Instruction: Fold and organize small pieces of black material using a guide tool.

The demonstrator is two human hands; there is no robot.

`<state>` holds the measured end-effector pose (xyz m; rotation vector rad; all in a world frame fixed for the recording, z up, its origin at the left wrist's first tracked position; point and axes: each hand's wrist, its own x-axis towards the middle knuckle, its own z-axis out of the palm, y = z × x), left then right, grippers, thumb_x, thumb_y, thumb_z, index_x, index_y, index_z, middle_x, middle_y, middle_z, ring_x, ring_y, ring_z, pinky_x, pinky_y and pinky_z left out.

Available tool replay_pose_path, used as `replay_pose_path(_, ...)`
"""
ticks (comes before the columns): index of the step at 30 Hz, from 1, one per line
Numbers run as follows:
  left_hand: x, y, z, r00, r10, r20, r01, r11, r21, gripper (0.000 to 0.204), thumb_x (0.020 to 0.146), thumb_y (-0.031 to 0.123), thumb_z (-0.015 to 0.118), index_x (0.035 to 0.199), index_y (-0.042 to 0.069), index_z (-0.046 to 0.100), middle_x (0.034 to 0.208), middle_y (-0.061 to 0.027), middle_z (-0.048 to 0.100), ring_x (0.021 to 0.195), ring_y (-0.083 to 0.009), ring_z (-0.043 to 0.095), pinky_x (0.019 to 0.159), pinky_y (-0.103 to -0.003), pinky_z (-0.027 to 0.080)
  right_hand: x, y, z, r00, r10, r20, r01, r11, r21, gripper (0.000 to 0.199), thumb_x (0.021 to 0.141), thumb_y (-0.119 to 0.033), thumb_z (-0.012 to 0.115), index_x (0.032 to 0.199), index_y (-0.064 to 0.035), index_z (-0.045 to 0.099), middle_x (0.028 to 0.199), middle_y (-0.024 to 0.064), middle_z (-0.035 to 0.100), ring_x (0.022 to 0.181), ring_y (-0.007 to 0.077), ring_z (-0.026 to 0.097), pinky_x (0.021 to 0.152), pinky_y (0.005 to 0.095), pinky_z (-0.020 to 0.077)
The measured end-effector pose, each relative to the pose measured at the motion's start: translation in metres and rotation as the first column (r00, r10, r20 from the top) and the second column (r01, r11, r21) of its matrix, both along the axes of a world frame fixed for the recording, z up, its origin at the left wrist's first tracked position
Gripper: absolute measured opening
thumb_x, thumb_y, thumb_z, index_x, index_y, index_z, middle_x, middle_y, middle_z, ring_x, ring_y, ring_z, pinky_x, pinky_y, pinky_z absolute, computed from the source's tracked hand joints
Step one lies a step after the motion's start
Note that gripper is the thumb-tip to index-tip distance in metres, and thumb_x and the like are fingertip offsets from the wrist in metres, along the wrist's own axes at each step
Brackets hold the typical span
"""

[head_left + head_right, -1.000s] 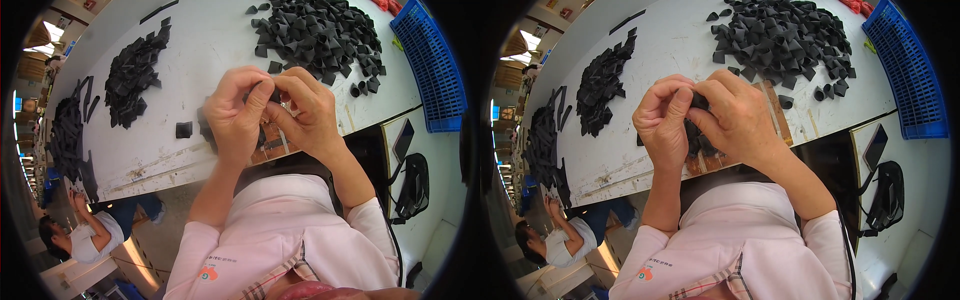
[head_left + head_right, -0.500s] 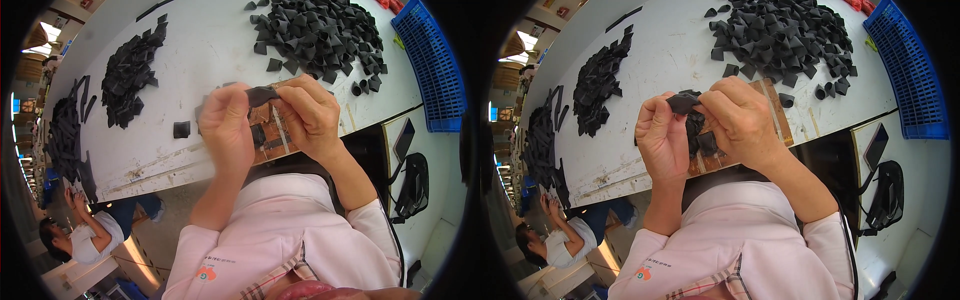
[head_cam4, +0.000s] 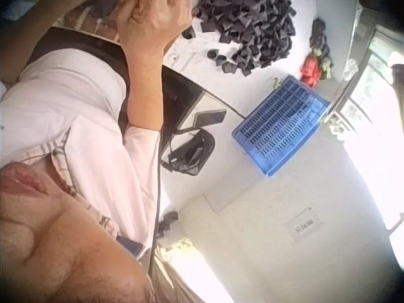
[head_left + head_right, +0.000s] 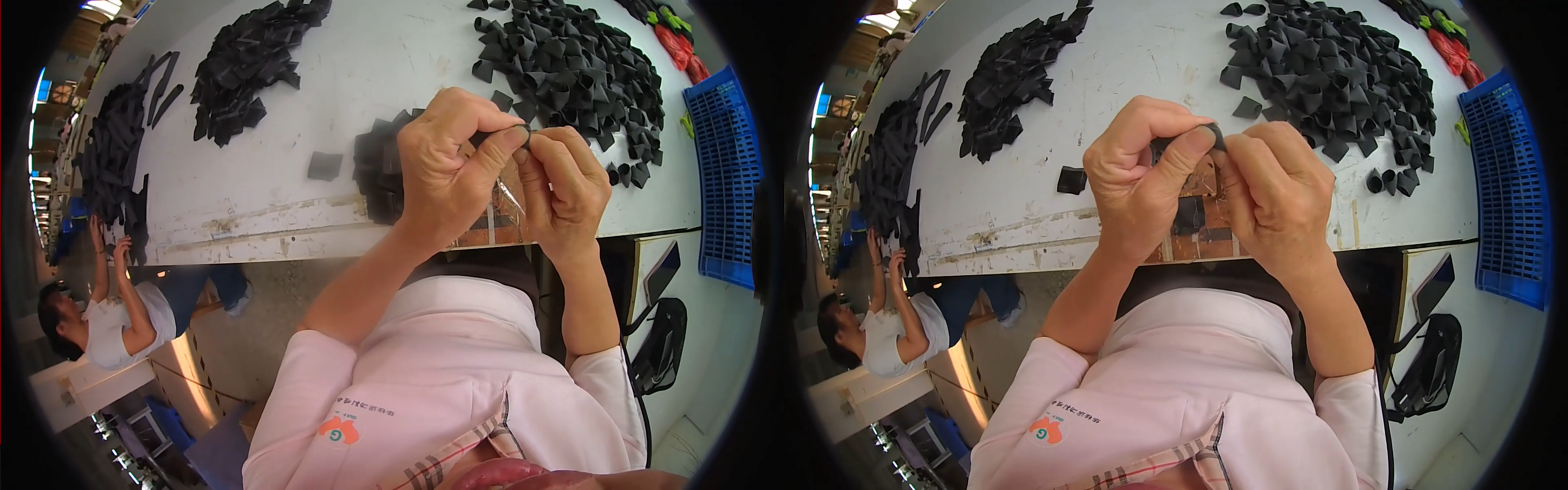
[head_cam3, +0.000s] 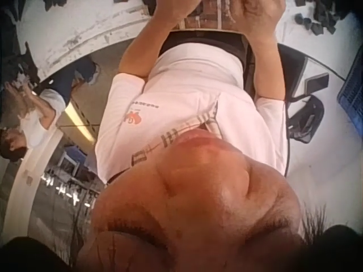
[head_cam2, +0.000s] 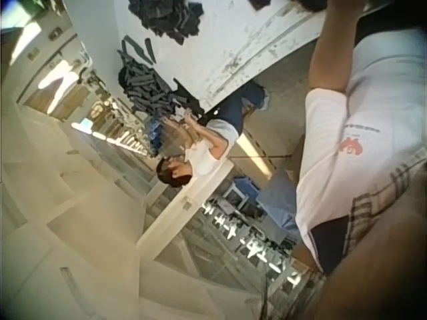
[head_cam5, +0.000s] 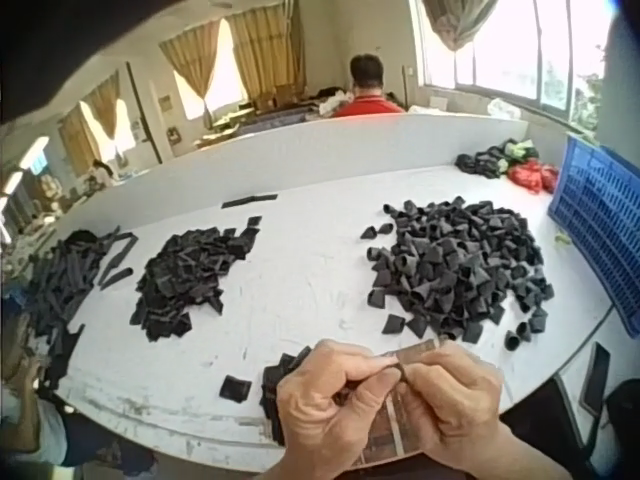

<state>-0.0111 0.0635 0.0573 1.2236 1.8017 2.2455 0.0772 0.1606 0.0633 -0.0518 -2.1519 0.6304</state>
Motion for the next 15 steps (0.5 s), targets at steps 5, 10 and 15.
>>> replay_pose_path(5, 0.003, 0.002, 0.005, 0.998, 0.062, -0.001, -0.062, 0.998, 0.012, 0.006, 0.071, 0.003, 0.064, 0.072, 0.002, 0.058, 0.066, -0.0053, 0.054, 0.059, -0.0147, 0.051, 0.052, -0.024, 0.040, -0.001, -0.001, 0.014, 0.990, 0.061, 0.124, -0.040, 0.985, -0.167, 0.006, 0.071, 0.003, 0.060, 0.075, -0.0002, 0.056, 0.065, 0.0083, 0.049, 0.050, 0.0191, 0.046, 0.045, 0.0267, 0.0365)
replay_pose_path(10, 0.001, -0.002, -0.001, 0.985, 0.118, -0.128, -0.119, 0.993, -0.006, 0.007, 0.069, 0.001, 0.064, 0.072, 0.003, 0.058, 0.064, -0.0058, 0.054, 0.058, -0.0174, 0.051, 0.052, -0.025, 0.040, -0.002, -0.005, 0.005, 0.997, 0.033, 0.074, -0.026, 0.996, -0.087, 0.006, 0.071, 0.004, 0.060, 0.074, 0.0008, 0.055, 0.065, 0.0083, 0.048, 0.050, 0.0190, 0.045, 0.045, 0.0265, 0.0358)
replay_pose_path(15, -0.017, -0.034, -0.034, 0.954, 0.287, 0.081, -0.271, 0.949, -0.162, 0.011, 0.081, 0.005, 0.055, 0.089, -0.003, 0.058, 0.080, -0.0069, 0.057, 0.069, -0.0084, 0.051, 0.063, -0.021, 0.042, 0.002, 0.019, 0.022, 0.955, 0.245, 0.166, -0.156, 0.894, -0.420, 0.005, 0.079, -0.005, 0.058, 0.077, -0.0004, 0.058, 0.068, 0.0050, 0.052, 0.053, 0.0111, 0.045, 0.044, 0.0231, 0.0336)
